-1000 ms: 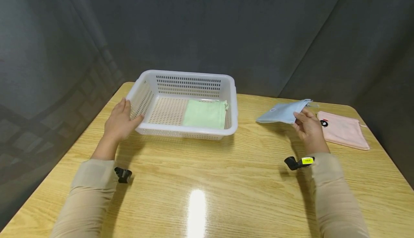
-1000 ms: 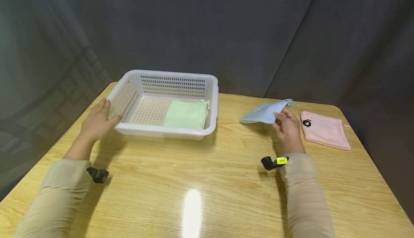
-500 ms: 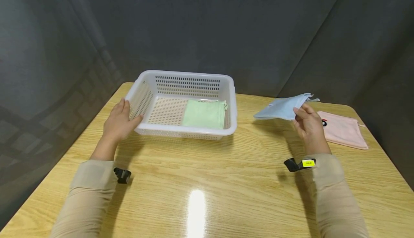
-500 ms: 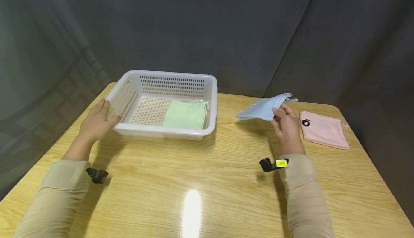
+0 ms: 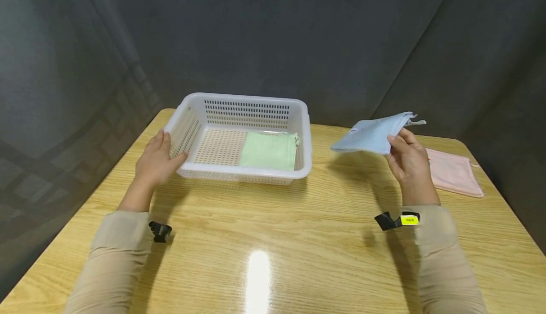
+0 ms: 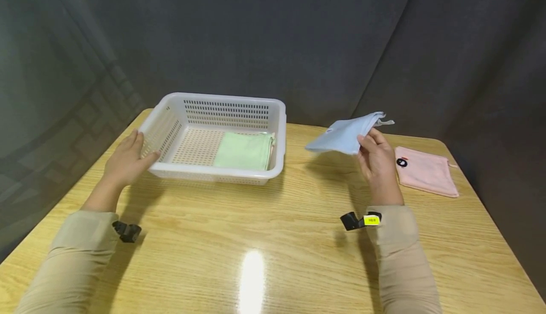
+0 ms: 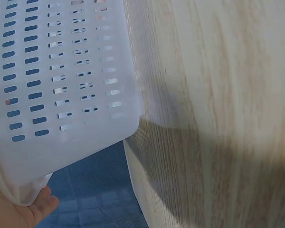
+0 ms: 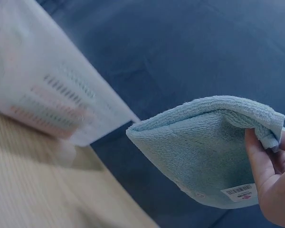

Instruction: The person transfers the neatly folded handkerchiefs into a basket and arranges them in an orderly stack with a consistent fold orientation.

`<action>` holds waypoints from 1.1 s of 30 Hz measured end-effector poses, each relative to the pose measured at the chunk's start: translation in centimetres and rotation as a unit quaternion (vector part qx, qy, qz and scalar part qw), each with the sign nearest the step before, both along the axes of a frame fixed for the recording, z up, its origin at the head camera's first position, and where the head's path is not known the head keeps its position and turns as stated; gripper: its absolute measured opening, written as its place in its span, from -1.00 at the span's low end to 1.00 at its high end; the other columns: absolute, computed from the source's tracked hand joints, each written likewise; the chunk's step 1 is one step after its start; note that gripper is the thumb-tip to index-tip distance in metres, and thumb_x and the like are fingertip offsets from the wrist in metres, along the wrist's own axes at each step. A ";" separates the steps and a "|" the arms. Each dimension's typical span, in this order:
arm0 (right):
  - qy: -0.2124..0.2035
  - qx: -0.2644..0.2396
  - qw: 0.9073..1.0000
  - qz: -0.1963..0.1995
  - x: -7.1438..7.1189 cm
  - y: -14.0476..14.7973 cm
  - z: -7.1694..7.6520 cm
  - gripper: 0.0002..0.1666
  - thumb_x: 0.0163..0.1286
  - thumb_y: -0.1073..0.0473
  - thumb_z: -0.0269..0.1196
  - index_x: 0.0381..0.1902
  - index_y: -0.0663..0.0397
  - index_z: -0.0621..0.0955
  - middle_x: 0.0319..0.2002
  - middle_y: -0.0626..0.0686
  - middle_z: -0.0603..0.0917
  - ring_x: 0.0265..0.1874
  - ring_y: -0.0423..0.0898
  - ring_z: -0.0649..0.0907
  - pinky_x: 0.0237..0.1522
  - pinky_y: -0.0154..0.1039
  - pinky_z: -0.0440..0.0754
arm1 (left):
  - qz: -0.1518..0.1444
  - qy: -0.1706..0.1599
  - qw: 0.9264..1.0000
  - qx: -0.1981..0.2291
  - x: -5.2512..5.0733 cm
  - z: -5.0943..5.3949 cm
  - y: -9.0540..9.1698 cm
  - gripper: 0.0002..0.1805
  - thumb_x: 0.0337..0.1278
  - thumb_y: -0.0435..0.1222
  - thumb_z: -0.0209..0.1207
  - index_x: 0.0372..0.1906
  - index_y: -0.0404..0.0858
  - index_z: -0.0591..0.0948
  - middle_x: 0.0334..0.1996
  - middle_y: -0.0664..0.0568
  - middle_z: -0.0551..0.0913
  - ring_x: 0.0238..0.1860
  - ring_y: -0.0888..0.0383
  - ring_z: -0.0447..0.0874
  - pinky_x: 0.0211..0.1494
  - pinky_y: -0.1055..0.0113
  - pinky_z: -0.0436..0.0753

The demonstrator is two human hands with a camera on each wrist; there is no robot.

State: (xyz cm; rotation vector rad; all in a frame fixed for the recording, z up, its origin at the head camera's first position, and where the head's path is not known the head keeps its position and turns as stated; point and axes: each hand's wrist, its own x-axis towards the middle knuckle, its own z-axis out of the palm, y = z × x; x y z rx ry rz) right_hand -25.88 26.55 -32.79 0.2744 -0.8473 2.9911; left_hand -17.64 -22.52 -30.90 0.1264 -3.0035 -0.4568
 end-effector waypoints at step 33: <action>0.080 0.016 0.996 0.019 1.0 -4.8 3.9 -0.69 0.14 0.65 -0.09 -0.29 0.40 0.54 -0.42 0.21 0.57 -0.47 0.00 0.58 -0.46 -0.26 0.54 | -0.002 0.001 1.000 -0.005 -0.1 0.0 0.0 -0.13 0.12 0.06 -0.22 0.24 -0.55 -0.15 0.26 -0.38 -0.21 0.23 -0.31 -0.22 0.12 -0.20 -0.04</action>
